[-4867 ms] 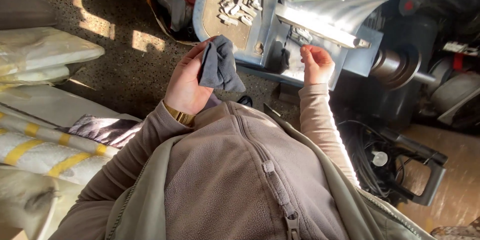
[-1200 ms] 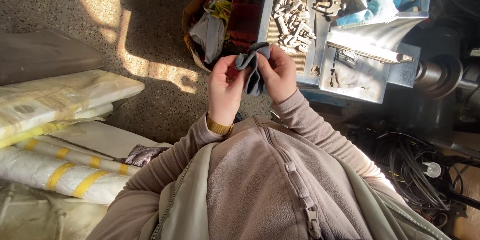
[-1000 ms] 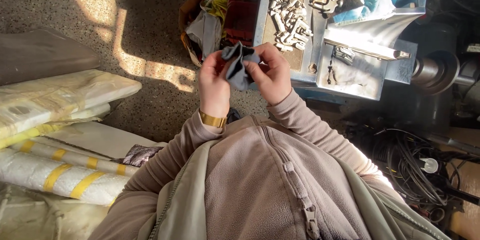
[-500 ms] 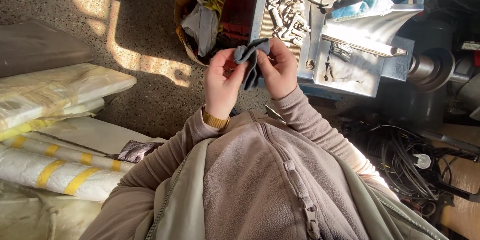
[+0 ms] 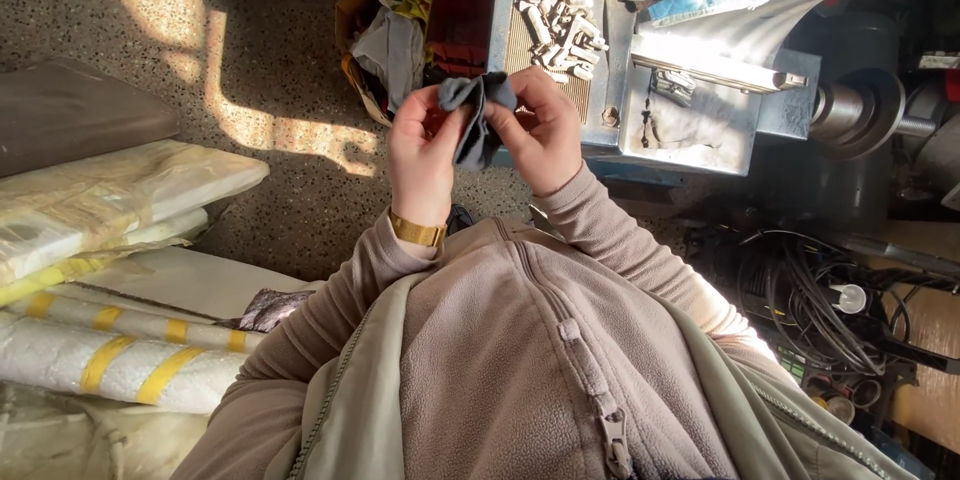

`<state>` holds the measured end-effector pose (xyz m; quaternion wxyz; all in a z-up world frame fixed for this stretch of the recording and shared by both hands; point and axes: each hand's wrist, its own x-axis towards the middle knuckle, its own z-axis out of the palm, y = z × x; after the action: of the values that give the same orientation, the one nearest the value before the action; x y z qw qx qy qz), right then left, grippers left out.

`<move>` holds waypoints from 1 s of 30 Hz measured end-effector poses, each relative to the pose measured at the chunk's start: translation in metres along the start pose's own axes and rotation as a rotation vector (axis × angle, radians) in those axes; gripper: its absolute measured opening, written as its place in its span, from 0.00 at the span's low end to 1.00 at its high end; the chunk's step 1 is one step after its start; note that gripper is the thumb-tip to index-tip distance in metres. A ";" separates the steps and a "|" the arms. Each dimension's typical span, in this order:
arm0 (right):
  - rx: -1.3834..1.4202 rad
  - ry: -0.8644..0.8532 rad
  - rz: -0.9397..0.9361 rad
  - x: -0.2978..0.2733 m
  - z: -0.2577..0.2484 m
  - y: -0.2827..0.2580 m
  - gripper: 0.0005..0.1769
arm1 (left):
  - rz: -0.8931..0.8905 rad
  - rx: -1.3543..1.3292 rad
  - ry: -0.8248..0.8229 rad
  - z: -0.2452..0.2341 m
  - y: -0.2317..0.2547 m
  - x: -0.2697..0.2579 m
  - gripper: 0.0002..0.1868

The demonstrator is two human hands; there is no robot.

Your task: The person wipes small metal pins with a cloth, taking them from a container and placing them onto a metal machine surface.

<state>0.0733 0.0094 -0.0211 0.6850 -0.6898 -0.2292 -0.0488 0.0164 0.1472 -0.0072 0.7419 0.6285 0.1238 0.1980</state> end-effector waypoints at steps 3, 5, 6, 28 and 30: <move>0.061 0.047 0.055 -0.003 -0.002 0.017 0.06 | -0.027 0.088 -0.045 0.002 0.002 -0.005 0.05; 0.066 0.045 0.040 -0.002 -0.003 0.015 0.07 | -0.007 0.080 -0.051 0.003 -0.002 -0.007 0.07; 0.067 0.045 0.040 -0.001 0.000 0.005 0.07 | -0.007 0.080 -0.051 0.002 -0.001 -0.004 0.07; 0.016 -0.002 -0.062 -0.004 0.003 -0.011 0.04 | -0.057 -0.026 0.001 -0.003 0.003 -0.004 0.05; -0.003 -0.019 -0.077 -0.006 0.001 -0.005 0.05 | -0.056 -0.034 0.014 -0.002 0.002 -0.006 0.06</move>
<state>0.0659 0.0089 -0.0186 0.6794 -0.6820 -0.2618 -0.0688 0.0099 0.1464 -0.0062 0.7567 0.6109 0.1429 0.1837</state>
